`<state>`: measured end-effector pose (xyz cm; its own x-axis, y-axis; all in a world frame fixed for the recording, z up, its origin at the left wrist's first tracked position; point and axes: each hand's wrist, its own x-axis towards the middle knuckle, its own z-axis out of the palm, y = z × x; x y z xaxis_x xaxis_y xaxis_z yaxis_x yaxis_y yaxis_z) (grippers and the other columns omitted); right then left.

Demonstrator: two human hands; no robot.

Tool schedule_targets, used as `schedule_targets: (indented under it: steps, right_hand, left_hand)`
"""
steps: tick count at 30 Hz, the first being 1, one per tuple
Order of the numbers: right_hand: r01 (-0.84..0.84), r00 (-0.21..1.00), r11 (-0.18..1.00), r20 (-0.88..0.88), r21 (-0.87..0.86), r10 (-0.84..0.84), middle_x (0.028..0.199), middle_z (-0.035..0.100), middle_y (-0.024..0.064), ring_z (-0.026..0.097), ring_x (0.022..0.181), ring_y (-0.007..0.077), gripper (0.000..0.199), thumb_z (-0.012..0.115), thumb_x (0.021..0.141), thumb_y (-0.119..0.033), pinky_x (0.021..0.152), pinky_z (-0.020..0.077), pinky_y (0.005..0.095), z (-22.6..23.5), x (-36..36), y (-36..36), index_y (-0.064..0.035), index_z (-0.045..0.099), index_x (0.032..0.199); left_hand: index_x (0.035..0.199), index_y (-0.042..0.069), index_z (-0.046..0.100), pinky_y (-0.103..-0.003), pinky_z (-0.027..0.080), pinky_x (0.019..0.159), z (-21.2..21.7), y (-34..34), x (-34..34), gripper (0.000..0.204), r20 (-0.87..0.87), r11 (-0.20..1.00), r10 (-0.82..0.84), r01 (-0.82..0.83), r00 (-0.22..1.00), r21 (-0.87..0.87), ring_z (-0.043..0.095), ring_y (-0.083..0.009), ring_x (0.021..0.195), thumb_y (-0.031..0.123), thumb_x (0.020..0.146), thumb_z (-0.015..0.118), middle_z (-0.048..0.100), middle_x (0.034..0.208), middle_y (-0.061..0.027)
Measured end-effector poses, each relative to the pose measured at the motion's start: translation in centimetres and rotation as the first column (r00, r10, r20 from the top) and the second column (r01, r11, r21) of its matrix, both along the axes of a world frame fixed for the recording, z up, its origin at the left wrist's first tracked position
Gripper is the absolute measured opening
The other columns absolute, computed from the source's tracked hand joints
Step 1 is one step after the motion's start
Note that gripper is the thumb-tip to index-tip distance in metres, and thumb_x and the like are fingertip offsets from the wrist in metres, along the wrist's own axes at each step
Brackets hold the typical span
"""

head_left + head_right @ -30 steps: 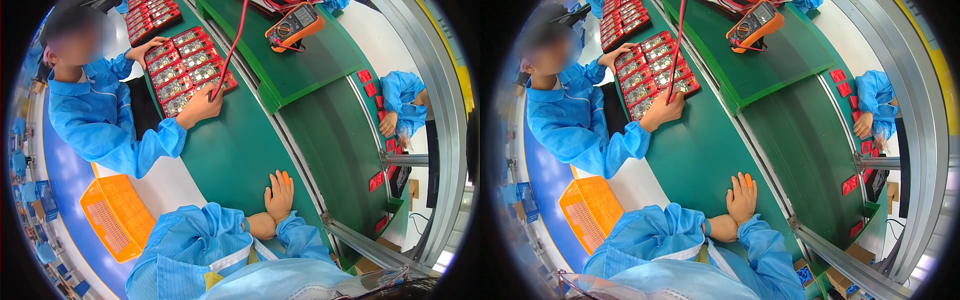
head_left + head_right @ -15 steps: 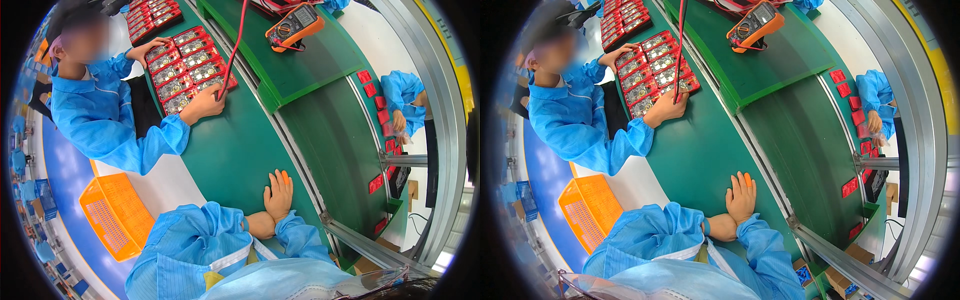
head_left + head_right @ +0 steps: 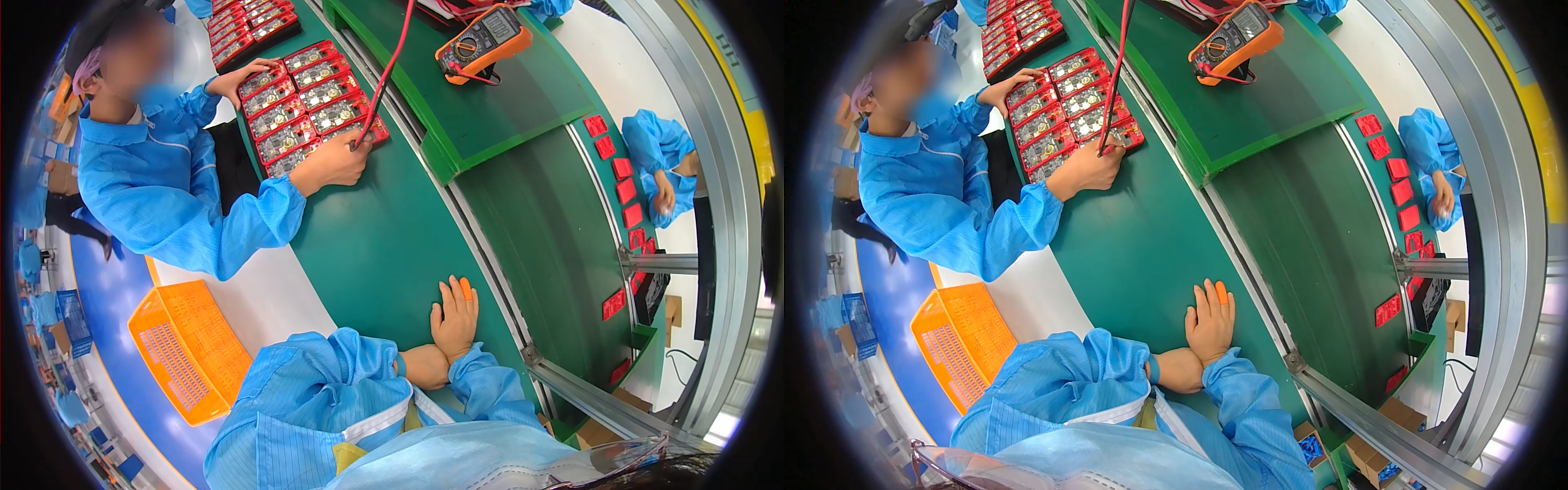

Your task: The person carries a tray of circuit boards to their workstation, then installs cylindrical batteries onto the boards and solders them using a soldering iron and solder wire.

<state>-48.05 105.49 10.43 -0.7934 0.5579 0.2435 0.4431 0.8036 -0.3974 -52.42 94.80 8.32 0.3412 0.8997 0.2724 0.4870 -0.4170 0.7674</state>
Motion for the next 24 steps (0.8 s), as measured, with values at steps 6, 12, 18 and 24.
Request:
schedule_targets:
  steps: [6, 12, 18, 24]
  right_hand:
    - [0.0, 1.0, 1.0, 0.0, 0.002, 0.0, 0.135, 0.051, 0.0146, 0.045, 0.127, 0.0362, 0.041, 0.058, 0.084, -0.018, 0.108, 0.0294, 0.0534, -0.03, 0.05, -0.04, -0.0067, 0.058, 0.124]
    - [-0.004, 1.0, 1.0, 0.004, -0.012, 0.004, 0.135, 0.05, 0.0159, 0.044, 0.127, 0.0371, 0.041, 0.057, 0.085, -0.018, 0.109, 0.0284, 0.0526, 0.0, 0.07, -0.01, -0.0049, 0.057, 0.124]
    - [-0.005, 1.0, 1.0, 0.005, -0.009, 0.005, 0.136, 0.05, 0.0154, 0.044, 0.127, 0.0368, 0.041, 0.057, 0.085, -0.018, 0.109, 0.0288, 0.0531, 0.03, 0.0, 0.03, -0.0058, 0.057, 0.124]
    - [-0.006, 1.0, 1.0, 0.005, -0.009, 0.006, 0.136, 0.05, 0.0155, 0.044, 0.127, 0.0368, 0.041, 0.057, 0.085, -0.018, 0.109, 0.0286, 0.0532, -0.05, 0.08, 0.02, -0.0056, 0.057, 0.124]
  left_hand:
    - [0.079, 0.008, 0.063, -0.042, 0.051, 0.058, -0.04, -0.05, 0.01, 0.01, 0.014, 1.0, -0.001, 0.001, 1.0, 0.011, 0.062, -0.0331, 0.062, 0.018, 0.079, 0.059, 0.064, 0.072, -0.0135]
    - [0.079, 0.008, 0.063, -0.042, 0.051, 0.058, 0.46, 0.02, -0.15, 0.011, 0.022, 1.0, 0.005, -0.005, 1.0, 0.016, 0.062, -0.0328, 0.062, 0.018, 0.079, 0.059, 0.064, 0.072, -0.0134]
    - [0.08, 0.008, 0.063, -0.042, 0.051, 0.059, -0.03, 0.01, -0.06, 0.011, -0.009, 1.0, -0.019, 0.019, 1.0, -0.022, 0.063, -0.0331, 0.063, 0.018, 0.079, 0.059, 0.065, 0.073, -0.0137]
    - [0.081, 0.008, 0.063, -0.043, 0.052, 0.061, 0.36, 0.02, -0.01, 0.011, -0.013, 0.998, -0.022, 0.021, 1.0, -0.054, 0.063, -0.0334, 0.065, 0.018, 0.079, 0.059, 0.065, 0.074, -0.014]
